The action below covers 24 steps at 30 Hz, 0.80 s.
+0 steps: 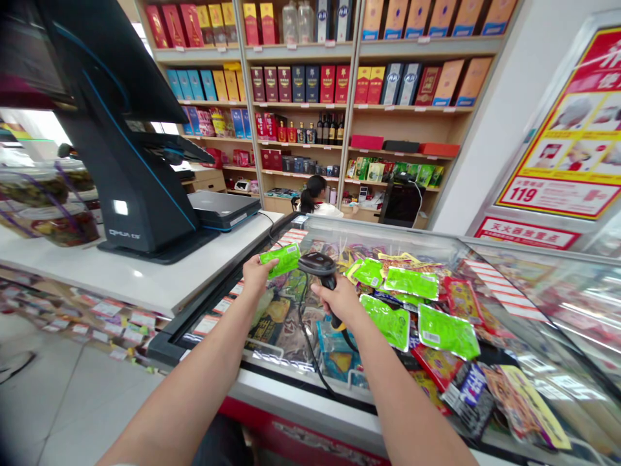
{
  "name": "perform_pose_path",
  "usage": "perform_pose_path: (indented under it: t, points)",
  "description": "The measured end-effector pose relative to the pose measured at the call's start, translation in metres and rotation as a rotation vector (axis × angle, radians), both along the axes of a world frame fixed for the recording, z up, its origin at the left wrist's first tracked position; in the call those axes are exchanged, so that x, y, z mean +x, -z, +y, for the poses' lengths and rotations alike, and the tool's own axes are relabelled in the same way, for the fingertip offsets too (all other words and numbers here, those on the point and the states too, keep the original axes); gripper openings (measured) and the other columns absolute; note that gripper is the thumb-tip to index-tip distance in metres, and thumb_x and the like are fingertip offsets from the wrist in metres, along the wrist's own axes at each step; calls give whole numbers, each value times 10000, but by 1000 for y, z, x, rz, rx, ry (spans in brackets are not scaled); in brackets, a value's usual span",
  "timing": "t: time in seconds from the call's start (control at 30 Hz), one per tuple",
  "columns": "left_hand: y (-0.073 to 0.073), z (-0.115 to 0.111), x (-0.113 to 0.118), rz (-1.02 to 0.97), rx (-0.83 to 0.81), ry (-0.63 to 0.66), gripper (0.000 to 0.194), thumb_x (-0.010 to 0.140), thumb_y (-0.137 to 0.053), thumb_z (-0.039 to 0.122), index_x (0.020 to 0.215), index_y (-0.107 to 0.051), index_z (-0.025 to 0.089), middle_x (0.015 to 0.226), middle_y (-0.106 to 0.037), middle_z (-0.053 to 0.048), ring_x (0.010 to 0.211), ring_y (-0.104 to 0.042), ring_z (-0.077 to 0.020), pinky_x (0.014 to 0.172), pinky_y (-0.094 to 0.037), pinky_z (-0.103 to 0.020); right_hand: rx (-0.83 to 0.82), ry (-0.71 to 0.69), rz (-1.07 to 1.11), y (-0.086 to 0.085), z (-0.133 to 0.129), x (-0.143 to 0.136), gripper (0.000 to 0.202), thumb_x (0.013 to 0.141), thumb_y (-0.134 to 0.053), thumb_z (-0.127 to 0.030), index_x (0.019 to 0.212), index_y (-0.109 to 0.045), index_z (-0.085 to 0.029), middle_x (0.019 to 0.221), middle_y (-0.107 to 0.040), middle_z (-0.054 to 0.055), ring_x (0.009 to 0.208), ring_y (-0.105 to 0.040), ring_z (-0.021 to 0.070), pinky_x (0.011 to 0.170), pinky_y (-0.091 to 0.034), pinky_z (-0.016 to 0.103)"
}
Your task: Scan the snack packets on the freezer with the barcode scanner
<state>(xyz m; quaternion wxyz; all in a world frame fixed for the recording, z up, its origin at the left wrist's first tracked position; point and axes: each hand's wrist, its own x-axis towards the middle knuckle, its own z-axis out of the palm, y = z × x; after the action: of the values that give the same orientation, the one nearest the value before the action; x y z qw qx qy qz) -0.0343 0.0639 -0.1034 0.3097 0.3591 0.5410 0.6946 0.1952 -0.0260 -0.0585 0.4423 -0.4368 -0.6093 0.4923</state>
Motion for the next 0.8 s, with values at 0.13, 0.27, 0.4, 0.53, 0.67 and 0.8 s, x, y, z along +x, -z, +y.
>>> perform_pose_path:
  t: [0.13, 0.27, 0.4, 0.53, 0.67, 0.8]
  points:
    - [-1, -3, 1, 8, 13, -17, 341, 435, -754, 267, 723, -611, 153, 626, -618, 18, 583, -556, -130, 565, -440, -244, -16, 21, 44, -1, -2, -3, 280, 672, -720, -360, 714, -480, -221, 433, -516, -98, 330, -449, 92, 353, -394, 222]
    - [-3, -4, 11, -41, 0, 6, 330, 435, -764, 255, 711, -610, 158, 635, -629, 16, 595, -575, -139, 570, -452, -248, -31, 50, 66, -7, -3, 0, 278, 662, -715, -361, 722, -485, -218, 450, -526, -92, 348, -466, 88, 352, -394, 210]
    - [-11, -1, 36, -57, -2, 97, 337, 415, -777, 292, 664, -592, 159, 607, -621, 21, 556, -554, -123, 547, -442, -242, -29, 111, 124, -21, -5, 16, 293, 640, -717, -391, 680, -485, -216, 443, -518, -83, 347, -450, 82, 351, -389, 211]
    - [-23, 4, 79, -90, 10, 260, 369, 406, -791, 317, 680, -607, 151, 611, -628, 18, 549, -553, -119, 554, -447, -248, 7, 182, 153, -35, -10, 46, 318, 622, -735, -417, 649, -495, -211, 442, -520, -71, 359, -449, 85, 360, -399, 221]
    - [-32, 12, 138, -91, 26, 385, 400, 382, -827, 316, 675, -616, 144, 594, -621, 23, 551, -551, -121, 570, -456, -257, 28, 277, 187, -39, -16, 88, 332, 632, -744, -433, 663, -508, -203, 469, -543, -63, 367, -459, 80, 364, -403, 215]
    - [-43, 22, 207, -12, 36, 483, 379, 429, -839, 334, 665, -611, 141, 601, -615, 21, 566, -549, -126, 573, -445, -256, 8, 401, 230, -38, -27, 131, 356, 631, -765, -436, 694, -499, -209, 482, -552, -67, 374, -484, 91, 366, -417, 217]
